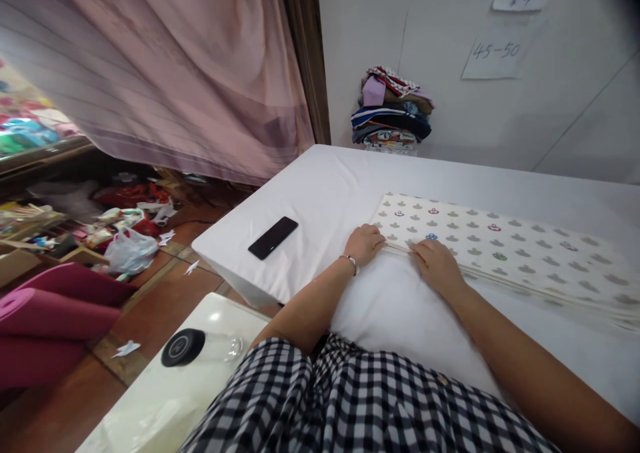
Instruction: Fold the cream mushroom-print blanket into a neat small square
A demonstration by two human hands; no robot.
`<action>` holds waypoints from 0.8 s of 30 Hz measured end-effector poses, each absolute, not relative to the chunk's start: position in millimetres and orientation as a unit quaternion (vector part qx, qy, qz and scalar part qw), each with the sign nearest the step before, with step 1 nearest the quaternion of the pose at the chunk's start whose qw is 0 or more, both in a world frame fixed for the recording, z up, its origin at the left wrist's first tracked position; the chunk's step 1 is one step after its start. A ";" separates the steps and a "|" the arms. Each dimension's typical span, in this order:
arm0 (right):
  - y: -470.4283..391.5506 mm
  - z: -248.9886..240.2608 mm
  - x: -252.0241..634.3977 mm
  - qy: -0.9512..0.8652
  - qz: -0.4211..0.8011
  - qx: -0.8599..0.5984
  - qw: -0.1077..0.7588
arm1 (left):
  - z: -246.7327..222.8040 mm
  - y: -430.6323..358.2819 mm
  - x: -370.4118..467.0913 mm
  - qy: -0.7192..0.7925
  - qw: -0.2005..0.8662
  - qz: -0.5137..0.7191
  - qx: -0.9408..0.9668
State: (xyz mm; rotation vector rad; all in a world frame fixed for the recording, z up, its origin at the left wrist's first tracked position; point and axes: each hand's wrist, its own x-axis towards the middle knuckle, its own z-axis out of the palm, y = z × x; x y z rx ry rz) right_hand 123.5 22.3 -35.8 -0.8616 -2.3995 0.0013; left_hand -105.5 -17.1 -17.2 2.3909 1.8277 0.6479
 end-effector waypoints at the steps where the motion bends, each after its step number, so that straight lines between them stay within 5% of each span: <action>1: 21.9 -35.6 123.9 -0.900 0.002 -0.323 0.292 | -16.6 -17.5 -105.6 0.595 0.032 0.208 0.776; 24: 22.6 -36.5 121.7 -0.894 -0.001 -0.344 0.286 | -20.1 -20.0 -78.8 0.546 -0.012 0.199 0.814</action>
